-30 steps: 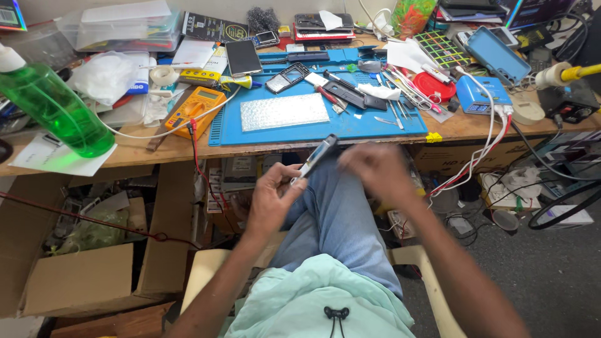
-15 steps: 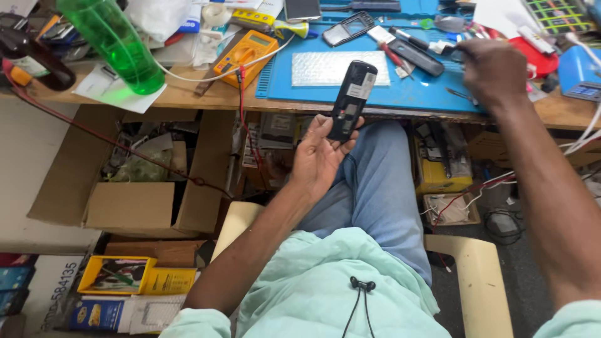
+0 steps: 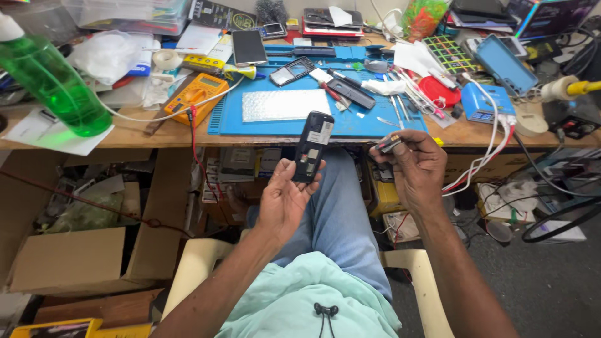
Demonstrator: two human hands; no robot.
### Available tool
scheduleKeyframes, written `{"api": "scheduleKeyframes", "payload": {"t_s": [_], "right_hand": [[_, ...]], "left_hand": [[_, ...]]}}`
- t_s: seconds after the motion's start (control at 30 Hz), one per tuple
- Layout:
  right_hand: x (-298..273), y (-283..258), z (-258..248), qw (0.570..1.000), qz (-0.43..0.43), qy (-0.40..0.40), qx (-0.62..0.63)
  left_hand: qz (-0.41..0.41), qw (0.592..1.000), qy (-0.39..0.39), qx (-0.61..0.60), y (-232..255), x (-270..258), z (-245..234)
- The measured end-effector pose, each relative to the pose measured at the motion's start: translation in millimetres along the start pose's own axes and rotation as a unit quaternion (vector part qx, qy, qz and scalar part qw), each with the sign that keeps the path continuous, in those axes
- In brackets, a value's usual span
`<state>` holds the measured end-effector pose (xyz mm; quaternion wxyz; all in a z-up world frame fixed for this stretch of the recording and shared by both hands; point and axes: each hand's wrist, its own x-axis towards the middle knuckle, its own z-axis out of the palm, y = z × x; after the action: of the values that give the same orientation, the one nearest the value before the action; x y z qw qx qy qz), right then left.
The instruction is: The person disassembles a mobile phone, removes the battery, and cleans the keypad area using a cloth. They then reassemble the phone and test the keypad functionality by pressing buttons on the screen.
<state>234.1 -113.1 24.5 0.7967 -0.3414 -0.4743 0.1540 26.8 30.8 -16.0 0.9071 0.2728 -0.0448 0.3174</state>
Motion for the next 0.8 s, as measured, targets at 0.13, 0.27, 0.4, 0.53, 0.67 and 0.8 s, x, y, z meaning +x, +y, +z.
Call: {"api": "scheduleKeyframes", "payload": {"t_s": [0.13, 0.27, 0.4, 0.53, 0.67, 0.8], "right_hand": [[-4, -18, 16, 0.979, 0.043, 0.003, -0.200], [-8, -33, 30, 0.952, 0.029, -0.063, -0.297], [5, -48, 51, 0.910, -0.053, -0.201, -0.357], [12, -61, 70, 0.864, -0.042, -0.266, -0.424], [18, -65, 80, 0.810, -0.101, -0.319, -0.482], [22, -64, 87, 0.763, -0.132, -0.355, -0.523]], "left_hand": [[-0.016, 1.000, -0.003, 0.010, -3, -6, 11], [-0.031, 0.999, -0.015, 0.017, -6, -11, 7], [-0.028, 0.999, -0.021, -0.011, -6, -11, 7], [-0.028, 0.999, -0.020, -0.008, -5, -16, 10], [-0.032, 0.999, -0.037, 0.005, -6, -17, 14], [-0.038, 0.998, -0.041, 0.003, -8, -16, 13]]}}
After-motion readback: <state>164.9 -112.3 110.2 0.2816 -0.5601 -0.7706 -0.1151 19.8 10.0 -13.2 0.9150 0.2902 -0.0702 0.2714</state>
